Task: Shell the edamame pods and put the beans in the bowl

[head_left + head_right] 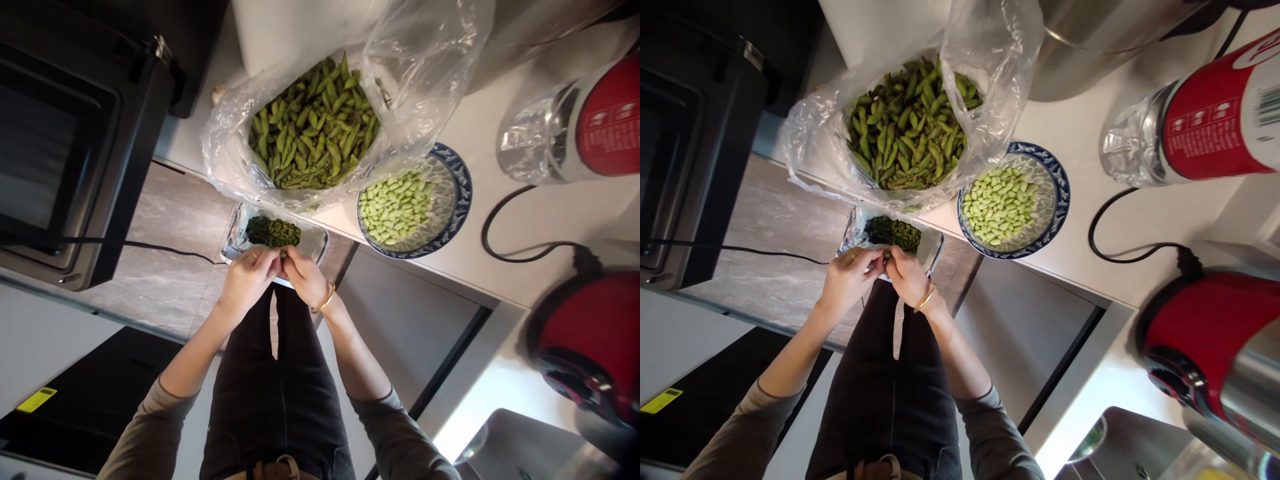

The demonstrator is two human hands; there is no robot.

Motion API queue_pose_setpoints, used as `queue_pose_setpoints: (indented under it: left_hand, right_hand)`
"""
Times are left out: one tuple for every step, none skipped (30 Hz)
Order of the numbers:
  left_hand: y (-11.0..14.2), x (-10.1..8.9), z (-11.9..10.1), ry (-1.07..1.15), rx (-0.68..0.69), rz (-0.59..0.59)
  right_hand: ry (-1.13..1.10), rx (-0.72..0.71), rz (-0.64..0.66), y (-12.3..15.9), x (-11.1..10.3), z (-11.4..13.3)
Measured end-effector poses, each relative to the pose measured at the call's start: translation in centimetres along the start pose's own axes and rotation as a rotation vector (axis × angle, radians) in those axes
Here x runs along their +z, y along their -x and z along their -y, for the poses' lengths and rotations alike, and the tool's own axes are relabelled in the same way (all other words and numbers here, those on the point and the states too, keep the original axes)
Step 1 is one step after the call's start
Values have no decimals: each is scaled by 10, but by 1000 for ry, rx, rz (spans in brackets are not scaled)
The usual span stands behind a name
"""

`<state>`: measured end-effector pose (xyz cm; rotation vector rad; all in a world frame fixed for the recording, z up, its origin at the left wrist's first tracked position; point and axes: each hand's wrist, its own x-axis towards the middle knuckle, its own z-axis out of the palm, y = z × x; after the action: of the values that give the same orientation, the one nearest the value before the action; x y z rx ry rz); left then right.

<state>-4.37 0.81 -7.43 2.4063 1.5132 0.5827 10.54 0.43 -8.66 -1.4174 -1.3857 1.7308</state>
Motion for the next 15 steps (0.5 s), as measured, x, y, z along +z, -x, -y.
queue_pose_setpoints:
  left_hand:
    - [-1,0,0,48,-31,-4]
    - [-1,-1,0,92,-56,-10]
    - [-2,-1,0,124,-72,-20]
    - [-2,-1,-1,137,-81,-35]
    - [-2,-2,-2,137,-83,-53]
    - [-2,-2,-3,130,-82,-73]
    - [-2,-2,-4,122,-81,-91]
    - [-2,-2,-4,119,-80,-106]
    - [-1,-2,-5,119,-81,-122]
    - [-1,-1,-5,120,-82,-134]
    - [-1,-1,-4,120,-81,-146]
    - [-1,-1,-4,114,-75,-153]
    - [0,-1,-4,105,-60,-154]
    - [0,-1,-3,94,-36,-151]
    - [0,-1,-3,84,-8,-146]
  right_hand:
    - [-40,9,-4,0,0,0]
    - [-86,18,-7,1,1,1]
    - [-138,28,-9,1,1,1]
    - [-192,37,-11,1,2,1]
    - [-246,46,-11,1,2,1]
    - [-297,54,-8,0,3,0]
    - [-342,62,-3,0,4,-1]
    - [-383,69,2,0,5,-2]
    - [-422,77,8,-1,6,-3]
    - [-459,84,18,-1,6,-4]
    - [-496,90,32,-2,7,-4]
    - [-534,97,47,-3,7,-4]
    - [-573,106,60,-4,7,-4]
    - [-611,115,72,-4,7,-3]
    - [-649,125,84,-5,7,-3]
